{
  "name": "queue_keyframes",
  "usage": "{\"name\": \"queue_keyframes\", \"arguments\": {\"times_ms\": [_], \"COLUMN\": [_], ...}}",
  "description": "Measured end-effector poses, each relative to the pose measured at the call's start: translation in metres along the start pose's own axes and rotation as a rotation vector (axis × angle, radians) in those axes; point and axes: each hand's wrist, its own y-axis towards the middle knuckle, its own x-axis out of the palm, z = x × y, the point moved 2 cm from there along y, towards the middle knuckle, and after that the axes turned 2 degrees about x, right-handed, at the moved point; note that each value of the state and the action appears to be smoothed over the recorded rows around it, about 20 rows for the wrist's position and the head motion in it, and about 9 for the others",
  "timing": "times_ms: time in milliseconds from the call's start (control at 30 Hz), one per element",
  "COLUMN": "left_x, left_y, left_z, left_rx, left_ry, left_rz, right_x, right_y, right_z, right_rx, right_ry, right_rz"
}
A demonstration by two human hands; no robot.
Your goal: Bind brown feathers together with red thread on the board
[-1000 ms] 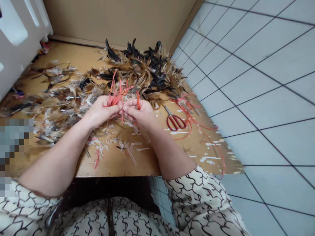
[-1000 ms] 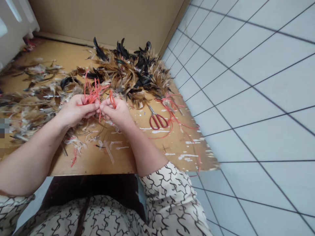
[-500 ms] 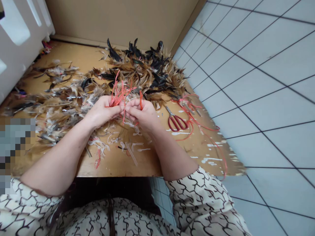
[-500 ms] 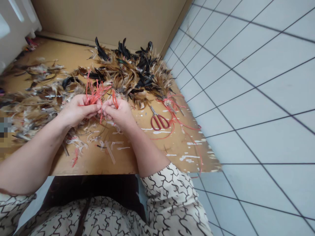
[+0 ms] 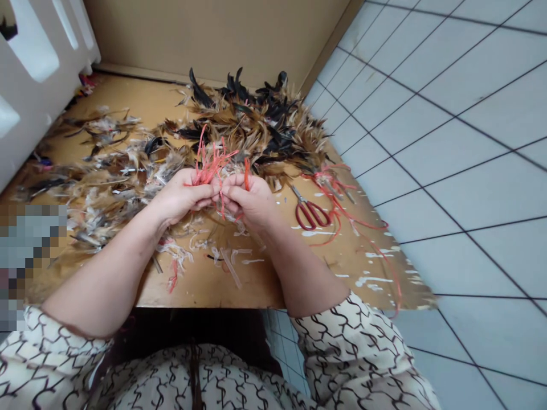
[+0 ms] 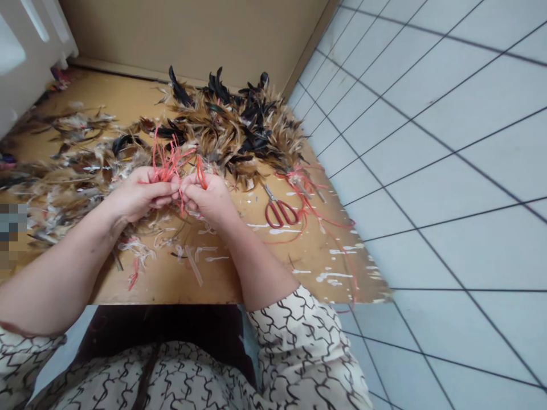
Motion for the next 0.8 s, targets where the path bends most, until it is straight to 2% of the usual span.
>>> {"name": "queue_keyframes", "arguments": {"times_ms": [300, 800], "left_x": [0.0003, -0.0007], "left_y": [0.0001, 0.002], "left_z": [-0.0001, -0.0027], "left_rx": [-0.04, -0.014], "left_ry": [-0.102, 0.048], "left_rz": [-0.023, 0.064], "right_x": [-0.0026, -0.0042], "right_y": [0.0003, -0.0011], "right_z": [-0.0013, -0.0047], "right_rx": [0.094, 0.002], "right_ry": [0.093, -0.115], "right_rz": [-0.031, 0.038]}}
